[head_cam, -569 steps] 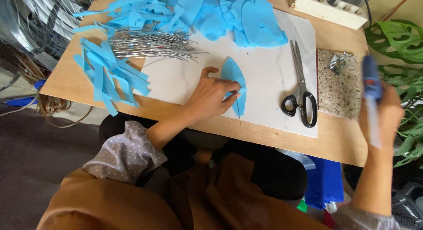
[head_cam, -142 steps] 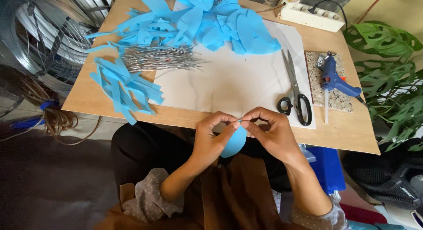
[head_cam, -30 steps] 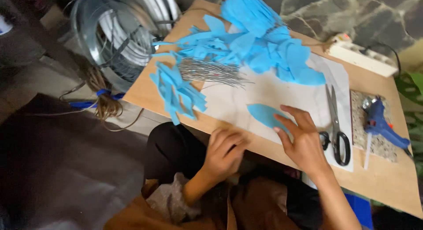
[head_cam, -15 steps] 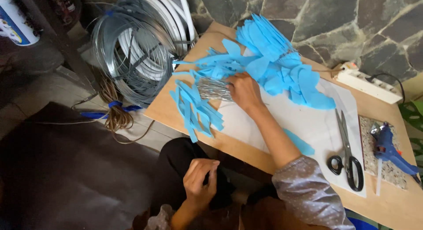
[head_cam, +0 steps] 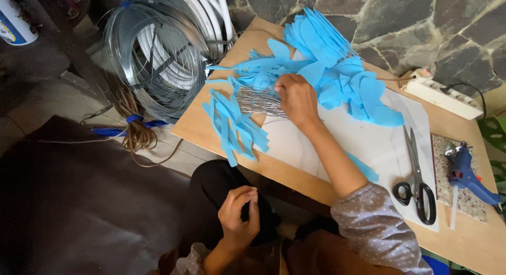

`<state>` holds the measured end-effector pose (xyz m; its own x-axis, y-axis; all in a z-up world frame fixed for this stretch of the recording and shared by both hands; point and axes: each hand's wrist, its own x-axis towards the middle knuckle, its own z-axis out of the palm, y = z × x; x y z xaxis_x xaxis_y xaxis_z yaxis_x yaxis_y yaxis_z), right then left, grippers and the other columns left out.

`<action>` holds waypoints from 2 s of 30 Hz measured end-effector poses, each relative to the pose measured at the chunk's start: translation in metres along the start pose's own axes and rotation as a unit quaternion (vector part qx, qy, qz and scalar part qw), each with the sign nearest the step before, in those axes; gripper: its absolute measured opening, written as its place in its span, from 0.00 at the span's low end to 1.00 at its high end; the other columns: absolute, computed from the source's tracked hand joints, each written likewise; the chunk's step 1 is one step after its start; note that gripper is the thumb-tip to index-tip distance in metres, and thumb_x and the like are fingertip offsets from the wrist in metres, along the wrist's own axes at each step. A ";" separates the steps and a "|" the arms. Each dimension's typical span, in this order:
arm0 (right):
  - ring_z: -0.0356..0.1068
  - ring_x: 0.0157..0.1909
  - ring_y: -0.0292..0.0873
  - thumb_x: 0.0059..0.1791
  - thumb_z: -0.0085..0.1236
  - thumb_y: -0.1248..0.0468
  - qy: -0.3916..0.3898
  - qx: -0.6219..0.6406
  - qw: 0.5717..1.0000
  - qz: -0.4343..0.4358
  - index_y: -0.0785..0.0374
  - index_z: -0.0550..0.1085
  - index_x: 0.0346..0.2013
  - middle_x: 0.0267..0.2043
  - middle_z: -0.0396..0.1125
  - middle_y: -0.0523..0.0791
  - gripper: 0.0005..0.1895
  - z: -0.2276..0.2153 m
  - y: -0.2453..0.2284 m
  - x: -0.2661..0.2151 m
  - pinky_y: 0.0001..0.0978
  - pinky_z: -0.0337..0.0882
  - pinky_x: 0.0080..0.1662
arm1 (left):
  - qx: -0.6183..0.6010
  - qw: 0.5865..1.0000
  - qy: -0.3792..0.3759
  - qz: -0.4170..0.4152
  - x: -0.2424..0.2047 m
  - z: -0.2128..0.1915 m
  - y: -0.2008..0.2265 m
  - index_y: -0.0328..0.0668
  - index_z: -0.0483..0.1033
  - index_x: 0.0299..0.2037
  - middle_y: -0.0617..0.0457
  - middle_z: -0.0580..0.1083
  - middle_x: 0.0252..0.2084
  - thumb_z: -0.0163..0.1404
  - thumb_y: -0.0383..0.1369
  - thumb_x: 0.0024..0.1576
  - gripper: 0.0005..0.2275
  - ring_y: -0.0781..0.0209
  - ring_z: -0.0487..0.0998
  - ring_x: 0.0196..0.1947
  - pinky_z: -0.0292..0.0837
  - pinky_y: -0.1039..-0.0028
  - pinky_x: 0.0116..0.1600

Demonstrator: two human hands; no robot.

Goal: Assembling blue foam petals into a flower shape using a hot glue gun and scissors.

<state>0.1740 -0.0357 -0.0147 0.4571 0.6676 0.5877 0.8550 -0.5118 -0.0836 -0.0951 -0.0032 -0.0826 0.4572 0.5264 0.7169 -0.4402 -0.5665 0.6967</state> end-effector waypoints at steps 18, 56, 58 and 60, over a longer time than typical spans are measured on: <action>0.49 0.10 0.31 0.49 0.38 0.65 -0.092 0.574 0.791 0.190 0.67 0.66 0.29 0.10 0.52 0.42 0.09 -0.157 -0.091 -0.054 0.17 0.52 0.15 | -0.291 0.944 -0.082 -0.134 0.109 0.011 0.043 0.31 0.72 0.39 0.41 0.74 0.34 0.45 0.24 0.53 0.07 0.57 0.73 0.36 0.69 0.66 0.43; 0.57 0.16 0.32 0.44 0.47 0.72 0.156 0.302 0.893 0.295 0.66 0.72 0.32 0.10 0.60 0.44 0.05 -0.142 -0.068 -0.216 0.25 0.60 0.24 | -0.268 0.931 -0.165 -0.185 0.044 0.110 0.078 0.33 0.73 0.38 0.45 0.75 0.26 0.53 0.20 0.45 0.10 0.60 0.78 0.24 0.76 0.75 0.29; 0.58 0.17 0.33 0.45 0.47 0.72 0.155 0.318 0.887 0.297 0.66 0.72 0.32 0.10 0.61 0.44 0.05 -0.142 -0.068 -0.214 0.26 0.63 0.26 | -0.279 0.926 -0.156 -0.198 0.043 0.113 0.075 0.33 0.73 0.39 0.44 0.75 0.27 0.52 0.19 0.45 0.11 0.60 0.77 0.25 0.76 0.75 0.29; 0.60 0.18 0.35 0.44 0.48 0.72 0.143 0.317 0.889 0.297 0.66 0.71 0.33 0.11 0.62 0.45 0.05 -0.149 -0.069 -0.215 0.28 0.64 0.28 | -0.291 0.922 -0.146 -0.209 0.045 0.116 0.065 0.33 0.72 0.39 0.45 0.74 0.27 0.52 0.20 0.46 0.11 0.61 0.76 0.25 0.76 0.75 0.30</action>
<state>-0.0192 -0.2242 -0.0153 0.8712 0.1691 0.4609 0.4905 -0.2593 -0.8320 -0.0137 -0.0896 -0.0082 0.8321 0.3795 0.4045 -0.4802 0.1280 0.8677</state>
